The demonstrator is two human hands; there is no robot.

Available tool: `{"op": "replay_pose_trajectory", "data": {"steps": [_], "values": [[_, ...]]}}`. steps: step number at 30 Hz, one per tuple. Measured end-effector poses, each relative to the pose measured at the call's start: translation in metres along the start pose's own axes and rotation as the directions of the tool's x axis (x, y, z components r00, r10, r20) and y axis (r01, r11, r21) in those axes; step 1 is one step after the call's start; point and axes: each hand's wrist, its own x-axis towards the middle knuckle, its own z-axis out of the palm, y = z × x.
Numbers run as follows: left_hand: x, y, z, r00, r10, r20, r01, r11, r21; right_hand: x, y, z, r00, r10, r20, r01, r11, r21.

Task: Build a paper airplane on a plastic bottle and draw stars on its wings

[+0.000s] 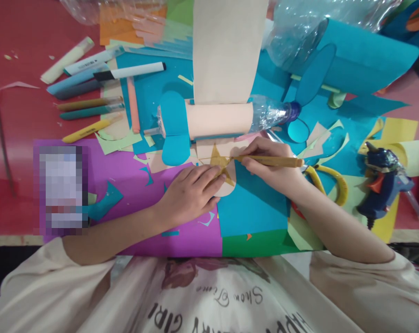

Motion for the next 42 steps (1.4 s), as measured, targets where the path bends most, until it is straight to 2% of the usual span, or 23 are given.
{"op": "replay_pose_trajectory", "data": {"steps": [9,17,27,35,39,42], "values": [[0.0012,-0.0007,-0.0006,1.0,0.001,-0.027,-0.001,1.0,0.01,0.0003,0.0013,0.0,0.999,-0.031,-0.02,0.03,0.997,-0.07],[0.0002,-0.0003,0.0007,1.0,-0.002,-0.01,0.002,1.0,-0.004,0.0005,-0.0033,-0.0007,0.997,-0.069,0.039,0.074,0.989,-0.13],[0.0004,-0.0006,0.0006,1.0,-0.007,0.008,0.008,1.0,-0.003,0.0,-0.0021,0.0006,0.999,-0.044,-0.005,0.044,0.998,-0.041],[0.0008,-0.0005,-0.0005,1.0,-0.007,0.028,0.008,1.0,-0.011,0.0007,-0.0007,-0.0004,0.998,-0.06,0.038,0.06,0.998,-0.02],[0.0009,-0.0004,-0.0005,1.0,-0.004,0.005,0.004,1.0,0.002,0.0008,-0.0003,-0.0014,0.997,-0.031,0.065,0.034,0.999,-0.039],[0.0009,-0.0002,-0.0004,1.0,-0.001,-0.001,0.001,1.0,0.002,0.0006,-0.0001,-0.0008,0.999,-0.018,0.041,0.019,0.999,-0.035]]}}
